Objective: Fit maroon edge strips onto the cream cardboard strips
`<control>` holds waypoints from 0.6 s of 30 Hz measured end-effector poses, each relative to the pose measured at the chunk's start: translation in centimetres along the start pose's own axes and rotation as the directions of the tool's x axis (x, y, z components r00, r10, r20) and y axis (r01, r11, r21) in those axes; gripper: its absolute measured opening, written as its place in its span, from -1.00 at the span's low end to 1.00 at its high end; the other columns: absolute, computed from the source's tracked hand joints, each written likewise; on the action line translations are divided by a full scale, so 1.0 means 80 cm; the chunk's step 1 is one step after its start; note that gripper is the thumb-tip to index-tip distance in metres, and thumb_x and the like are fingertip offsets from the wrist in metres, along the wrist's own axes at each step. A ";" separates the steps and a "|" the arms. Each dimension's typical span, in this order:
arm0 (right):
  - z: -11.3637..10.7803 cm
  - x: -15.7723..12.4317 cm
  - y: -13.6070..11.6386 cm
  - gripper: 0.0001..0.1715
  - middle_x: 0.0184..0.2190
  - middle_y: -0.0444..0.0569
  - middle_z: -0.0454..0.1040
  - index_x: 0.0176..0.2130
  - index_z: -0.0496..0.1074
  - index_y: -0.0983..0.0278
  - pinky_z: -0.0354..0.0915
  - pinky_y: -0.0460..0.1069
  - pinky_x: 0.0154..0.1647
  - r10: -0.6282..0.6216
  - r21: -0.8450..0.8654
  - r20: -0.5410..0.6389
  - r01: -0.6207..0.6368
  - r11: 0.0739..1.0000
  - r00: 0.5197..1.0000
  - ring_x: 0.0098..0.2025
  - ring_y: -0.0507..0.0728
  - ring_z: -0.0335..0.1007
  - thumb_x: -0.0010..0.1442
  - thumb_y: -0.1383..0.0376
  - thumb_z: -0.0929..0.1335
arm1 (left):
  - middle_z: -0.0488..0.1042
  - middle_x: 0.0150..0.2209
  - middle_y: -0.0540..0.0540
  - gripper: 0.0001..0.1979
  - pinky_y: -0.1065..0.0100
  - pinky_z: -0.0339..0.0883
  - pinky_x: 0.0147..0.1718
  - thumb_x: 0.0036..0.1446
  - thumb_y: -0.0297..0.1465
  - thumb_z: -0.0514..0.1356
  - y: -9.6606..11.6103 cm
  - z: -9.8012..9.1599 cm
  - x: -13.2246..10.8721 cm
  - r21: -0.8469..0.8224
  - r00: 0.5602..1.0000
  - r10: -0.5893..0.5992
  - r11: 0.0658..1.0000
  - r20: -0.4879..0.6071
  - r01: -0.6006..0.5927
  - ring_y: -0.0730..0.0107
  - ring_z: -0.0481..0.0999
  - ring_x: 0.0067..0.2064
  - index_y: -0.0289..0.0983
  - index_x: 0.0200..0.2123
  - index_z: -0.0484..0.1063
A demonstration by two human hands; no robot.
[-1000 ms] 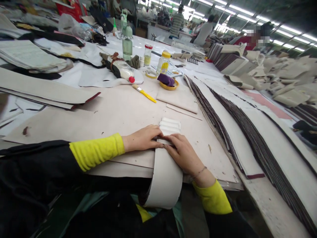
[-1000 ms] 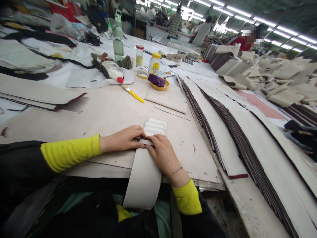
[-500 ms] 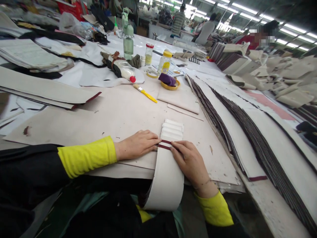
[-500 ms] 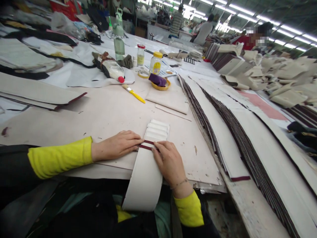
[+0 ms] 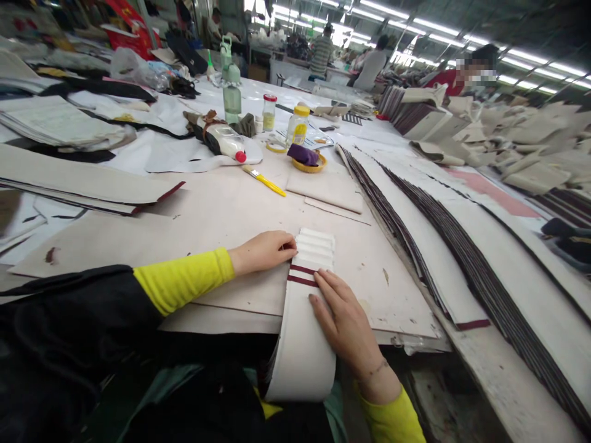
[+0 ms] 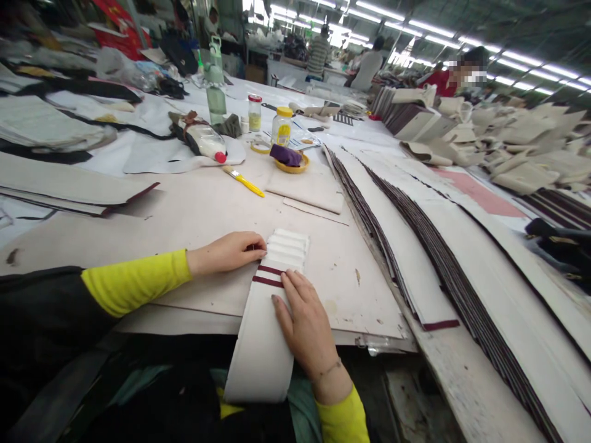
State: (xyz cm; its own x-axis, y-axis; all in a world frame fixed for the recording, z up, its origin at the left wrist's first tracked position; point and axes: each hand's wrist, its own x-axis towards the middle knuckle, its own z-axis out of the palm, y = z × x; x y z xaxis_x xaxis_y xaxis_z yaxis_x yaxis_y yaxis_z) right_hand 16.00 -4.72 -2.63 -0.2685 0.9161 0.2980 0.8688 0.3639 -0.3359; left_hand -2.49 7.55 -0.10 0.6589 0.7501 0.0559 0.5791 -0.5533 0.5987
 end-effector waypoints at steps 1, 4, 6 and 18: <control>0.001 0.000 0.000 -0.53 0.07 0.12 0.25 0.08 0.22 0.35 0.16 0.15 0.12 0.001 0.010 -0.007 -0.001 1.000 1.000 0.13 0.18 0.10 0.21 0.23 0.18 | 0.44 -0.37 -0.02 -0.83 0.46 0.21 -0.34 0.08 -0.36 0.06 0.001 0.001 0.003 -0.004 1.000 -0.015 1.000 0.007 0.015 0.43 0.38 -0.34 -0.31 -0.36 0.40; 0.001 0.001 0.000 -0.53 0.06 0.11 0.27 0.08 0.22 0.31 0.17 0.17 0.11 0.003 0.040 -0.036 -0.002 0.999 0.999 0.13 0.19 0.12 0.20 0.23 0.18 | 0.45 -0.41 0.00 -0.84 0.48 0.19 -0.39 0.03 -0.33 0.11 0.003 0.004 0.012 -0.037 0.994 -0.102 0.994 0.025 0.103 0.45 0.39 -0.37 -0.31 -0.40 0.39; 0.001 0.001 0.000 -0.54 0.05 0.09 0.28 0.08 0.22 0.28 0.17 0.18 0.11 0.006 0.058 -0.057 -0.003 0.998 0.998 0.12 0.19 0.14 0.20 0.23 0.18 | 0.45 -0.44 0.01 -0.84 0.49 0.18 -0.42 0.00 -0.33 0.13 0.003 0.003 0.020 -0.048 0.983 -0.172 0.983 0.065 0.175 0.46 0.38 -0.40 -0.32 -0.41 0.38; 0.004 0.000 0.001 -0.54 0.06 0.12 0.27 0.07 0.23 0.35 0.14 0.16 0.13 0.014 0.081 -0.068 -0.008 0.997 0.998 0.13 0.17 0.09 0.20 0.25 0.18 | 0.42 -0.44 -0.01 -0.87 0.49 0.18 -0.42 0.03 -0.38 0.08 0.007 -0.003 0.032 0.045 0.986 -0.147 0.989 0.084 0.144 0.46 0.37 -0.40 -0.33 -0.43 0.35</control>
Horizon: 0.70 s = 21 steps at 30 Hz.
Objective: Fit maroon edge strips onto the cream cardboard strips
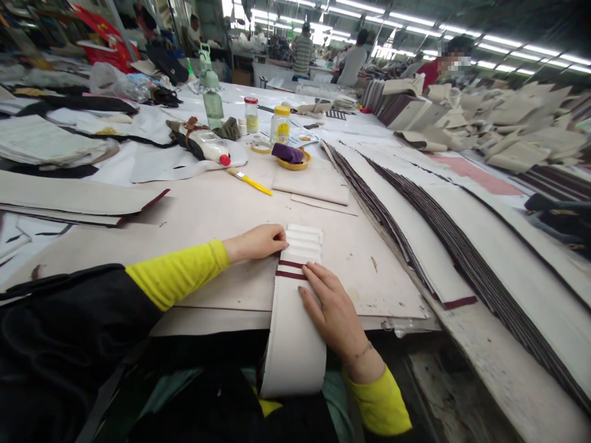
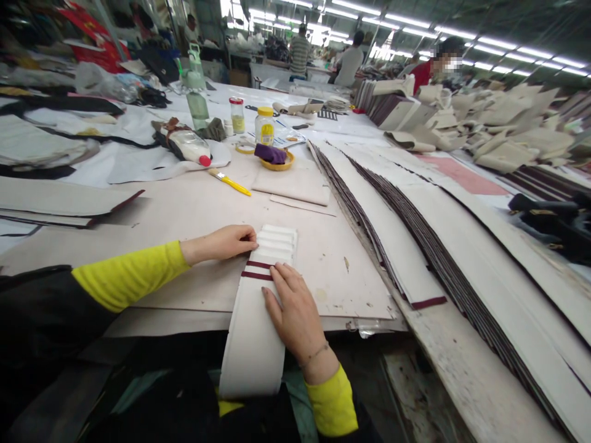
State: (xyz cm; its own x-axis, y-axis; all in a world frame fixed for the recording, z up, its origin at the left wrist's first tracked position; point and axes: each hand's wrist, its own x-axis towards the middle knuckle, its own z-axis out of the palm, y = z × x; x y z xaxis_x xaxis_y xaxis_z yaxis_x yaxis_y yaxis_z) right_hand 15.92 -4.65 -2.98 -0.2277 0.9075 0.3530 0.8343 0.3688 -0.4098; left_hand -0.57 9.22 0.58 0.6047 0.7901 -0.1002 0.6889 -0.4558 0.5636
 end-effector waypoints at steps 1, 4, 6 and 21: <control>0.000 0.000 0.000 -0.54 0.06 0.11 0.27 0.07 0.22 0.33 0.14 0.17 0.13 -0.001 0.008 -0.007 0.001 1.000 1.000 0.13 0.17 0.09 0.20 0.25 0.18 | 0.42 -0.44 0.00 -0.88 0.49 0.19 -0.42 0.02 -0.39 0.09 0.000 0.000 0.000 -0.019 1.000 -0.005 1.000 -0.004 0.005 0.46 0.37 -0.41 -0.33 -0.43 0.35; 0.000 0.000 0.000 -0.55 0.05 0.09 0.27 0.08 0.22 0.28 0.16 0.18 0.12 -0.002 0.028 -0.023 0.003 1.000 1.000 0.13 0.18 0.11 0.20 0.24 0.18 | 0.42 -0.44 0.01 -0.91 0.49 0.22 -0.40 0.00 -0.43 0.09 0.002 -0.001 -0.003 -0.058 1.000 0.002 0.998 -0.008 -0.002 0.47 0.38 -0.41 -0.33 -0.40 0.34; 0.000 0.000 0.000 -0.55 0.05 0.09 0.27 0.07 0.22 0.29 0.15 0.17 0.12 0.000 0.030 -0.020 0.001 1.000 1.000 0.12 0.17 0.11 0.20 0.24 0.18 | 0.43 -0.42 0.00 -0.89 0.48 0.23 -0.37 0.01 -0.44 0.06 0.008 -0.003 -0.006 -0.026 0.997 0.065 0.997 -0.032 -0.066 0.46 0.38 -0.39 -0.32 -0.38 0.35; 0.003 -0.002 0.002 -0.56 0.04 0.09 0.28 0.07 0.23 0.27 0.15 0.17 0.12 0.008 0.058 -0.045 -0.005 0.998 0.999 0.11 0.17 0.12 0.19 0.25 0.20 | 0.40 -0.06 -0.15 -0.54 0.41 0.24 -0.18 0.08 -0.17 0.01 0.036 -0.014 0.009 -0.296 0.976 -0.006 0.953 0.216 0.071 0.32 0.38 -0.12 -0.36 -0.06 0.34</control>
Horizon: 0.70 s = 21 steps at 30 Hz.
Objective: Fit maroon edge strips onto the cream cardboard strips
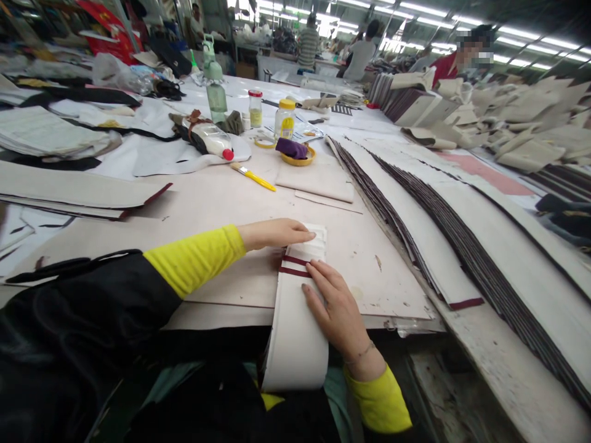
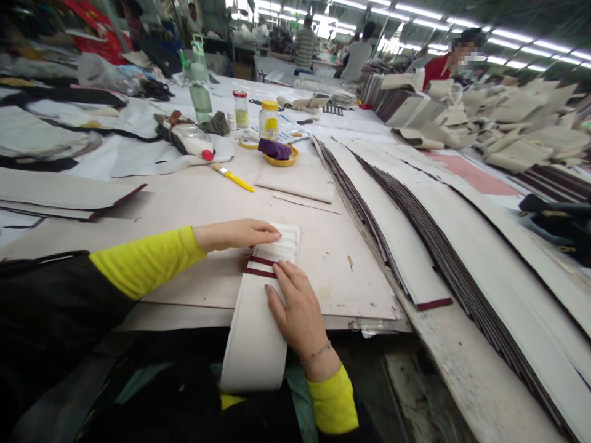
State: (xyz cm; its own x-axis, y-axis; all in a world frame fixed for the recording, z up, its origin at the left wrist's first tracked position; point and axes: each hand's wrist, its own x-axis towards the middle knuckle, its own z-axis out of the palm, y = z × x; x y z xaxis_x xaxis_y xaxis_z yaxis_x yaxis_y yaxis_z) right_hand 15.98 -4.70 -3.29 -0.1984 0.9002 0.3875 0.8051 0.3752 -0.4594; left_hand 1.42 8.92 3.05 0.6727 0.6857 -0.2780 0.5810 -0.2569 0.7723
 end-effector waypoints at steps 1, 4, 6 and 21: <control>0.000 0.000 0.000 -0.56 0.04 0.10 0.28 0.07 0.24 0.28 0.15 0.17 0.12 0.003 -0.001 -0.002 -0.003 1.000 1.000 0.11 0.17 0.13 0.19 0.25 0.20 | 0.41 -0.08 -0.13 -0.56 0.43 0.22 -0.16 0.06 -0.22 0.06 0.003 0.003 0.005 0.067 0.999 0.028 0.997 0.020 -0.029 0.33 0.39 -0.12 -0.36 -0.05 0.34; -0.001 0.000 0.000 -0.56 0.04 0.12 0.28 0.05 0.25 0.31 0.15 0.16 0.11 0.009 -0.001 -0.010 -0.009 1.000 1.000 0.10 0.17 0.13 0.18 0.25 0.20 | 0.45 -0.13 -0.10 -0.54 0.50 0.23 -0.22 -0.04 -0.43 0.12 0.014 0.015 0.021 0.218 0.991 0.086 0.970 0.099 -0.106 0.39 0.43 -0.18 -0.37 0.00 0.29; -0.002 0.000 0.000 -0.56 0.02 0.12 0.29 0.05 0.26 0.31 0.16 0.16 0.11 0.016 0.005 -0.025 -0.016 1.000 1.000 0.09 0.18 0.14 0.18 0.26 0.21 | 0.44 -0.12 -0.09 -0.52 0.51 0.24 -0.24 -0.09 -0.50 0.13 0.018 0.022 0.028 0.318 0.984 0.128 0.935 0.121 -0.160 0.39 0.43 -0.18 -0.34 -0.01 0.31; 0.000 -0.002 -0.004 -0.64 -0.07 0.09 0.33 -0.05 0.29 0.30 0.19 0.13 0.05 0.101 0.064 -0.123 -0.094 0.994 0.987 0.02 0.16 0.19 0.14 0.28 0.25 | 0.35 -0.26 -0.15 -0.82 0.36 0.18 -0.18 0.14 -0.47 0.01 0.001 0.050 -0.001 0.653 0.869 0.492 0.639 0.061 -0.407 0.33 0.33 -0.20 -0.36 -0.28 0.39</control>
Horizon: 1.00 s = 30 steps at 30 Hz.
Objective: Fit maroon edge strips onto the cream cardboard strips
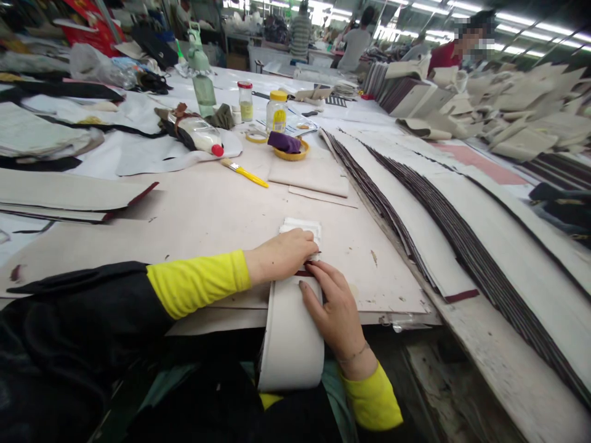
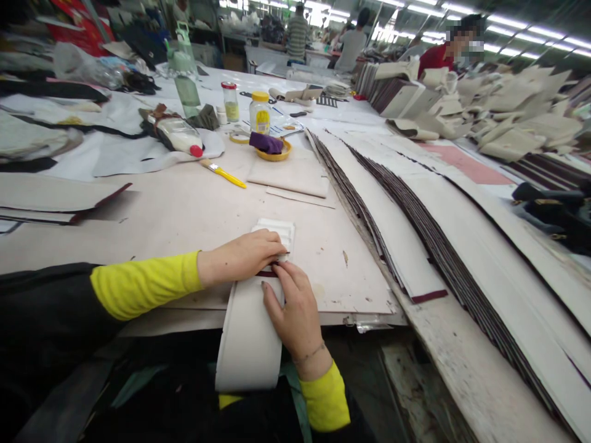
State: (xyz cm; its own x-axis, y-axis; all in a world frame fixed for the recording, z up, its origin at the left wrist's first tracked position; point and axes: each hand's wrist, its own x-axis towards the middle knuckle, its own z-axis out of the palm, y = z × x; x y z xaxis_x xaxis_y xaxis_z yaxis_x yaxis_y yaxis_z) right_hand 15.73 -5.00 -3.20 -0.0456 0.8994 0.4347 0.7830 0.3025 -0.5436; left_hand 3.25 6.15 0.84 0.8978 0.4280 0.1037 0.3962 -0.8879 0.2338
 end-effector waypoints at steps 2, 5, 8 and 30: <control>0.001 -0.001 -0.001 -0.65 -0.10 0.08 0.34 -0.06 0.27 0.28 0.20 0.14 0.03 0.024 0.011 -0.020 -0.024 1.000 1.000 -0.01 0.17 0.21 0.13 0.27 0.25 | 0.34 -0.25 -0.16 -0.82 0.36 0.18 -0.17 0.16 -0.48 0.00 0.002 0.004 -0.005 0.029 1.000 0.023 0.999 -0.013 -0.023 0.33 0.31 -0.19 -0.36 -0.25 0.38; 0.002 -0.002 0.000 -0.59 -0.13 0.09 0.34 -0.02 0.20 0.26 0.23 0.18 -0.02 0.077 0.018 -0.056 -0.076 0.997 0.996 -0.04 0.19 0.24 0.12 0.24 0.25 | 0.33 -0.23 -0.16 -0.82 0.34 0.17 -0.16 0.16 -0.50 -0.01 0.004 0.010 -0.011 0.073 0.999 0.040 0.997 -0.027 -0.038 0.31 0.28 -0.18 -0.36 -0.22 0.36; 0.003 0.002 0.006 -0.42 -0.04 0.16 0.29 0.08 0.08 0.31 0.20 0.21 0.00 0.112 -0.001 -0.076 -0.112 0.994 0.991 0.01 0.22 0.20 0.11 0.20 0.27 | 0.31 -0.24 -0.15 -0.83 0.32 0.18 -0.18 0.16 -0.47 0.00 0.004 0.015 -0.014 0.101 0.998 0.044 0.994 -0.048 -0.039 0.29 0.27 -0.20 -0.36 -0.22 0.34; -0.014 0.040 0.013 -0.34 -0.09 0.17 0.34 0.10 0.12 0.33 0.23 0.21 -0.04 -0.032 -0.210 0.221 0.079 0.974 0.975 -0.04 0.26 0.25 0.11 0.05 0.25 | 0.34 -0.13 -0.15 -0.68 0.31 0.12 -0.04 0.08 -0.31 0.14 -0.042 0.001 -0.052 -0.290 0.991 -0.082 0.956 -0.103 0.049 0.30 0.28 -0.05 -0.29 -0.10 0.34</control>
State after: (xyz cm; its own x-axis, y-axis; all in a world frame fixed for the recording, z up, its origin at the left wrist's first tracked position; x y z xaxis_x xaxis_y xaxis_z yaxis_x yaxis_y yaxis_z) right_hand 17.10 -2.17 -1.56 -0.2066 0.9369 0.2820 0.8896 0.2999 -0.3445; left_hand -1.84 7.34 -0.48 0.8379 0.5141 0.1833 0.3664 -0.7787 0.5093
